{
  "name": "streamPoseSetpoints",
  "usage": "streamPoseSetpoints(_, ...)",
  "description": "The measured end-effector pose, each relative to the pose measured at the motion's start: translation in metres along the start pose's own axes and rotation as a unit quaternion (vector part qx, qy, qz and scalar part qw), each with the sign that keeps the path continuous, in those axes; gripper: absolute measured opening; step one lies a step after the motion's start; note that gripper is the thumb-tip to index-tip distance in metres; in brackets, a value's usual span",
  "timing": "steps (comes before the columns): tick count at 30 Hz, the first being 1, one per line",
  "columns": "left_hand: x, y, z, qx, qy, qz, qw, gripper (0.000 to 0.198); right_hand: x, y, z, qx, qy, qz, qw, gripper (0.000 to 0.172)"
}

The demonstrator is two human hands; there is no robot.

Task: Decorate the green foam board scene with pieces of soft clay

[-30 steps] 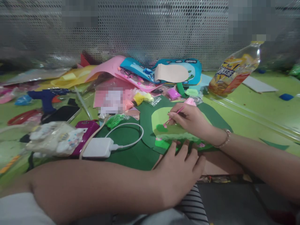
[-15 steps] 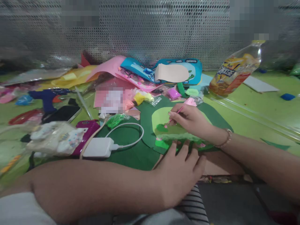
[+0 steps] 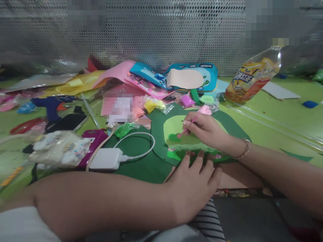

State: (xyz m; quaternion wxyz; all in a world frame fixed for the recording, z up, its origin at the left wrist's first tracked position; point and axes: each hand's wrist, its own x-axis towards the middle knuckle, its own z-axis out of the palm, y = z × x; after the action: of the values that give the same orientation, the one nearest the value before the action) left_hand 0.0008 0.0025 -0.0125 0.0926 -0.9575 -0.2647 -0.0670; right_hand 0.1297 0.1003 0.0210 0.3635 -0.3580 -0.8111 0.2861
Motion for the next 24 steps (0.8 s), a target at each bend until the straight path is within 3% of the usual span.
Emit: streamPoseSetpoints(24, -0.0011, -0.0011, 0.0004, -0.003, 0.000, -0.001, 1.000, 0.045, -0.0007, 0.0034, -0.0028, -0.037, -0.005, -0.018, 0.999, 0.022)
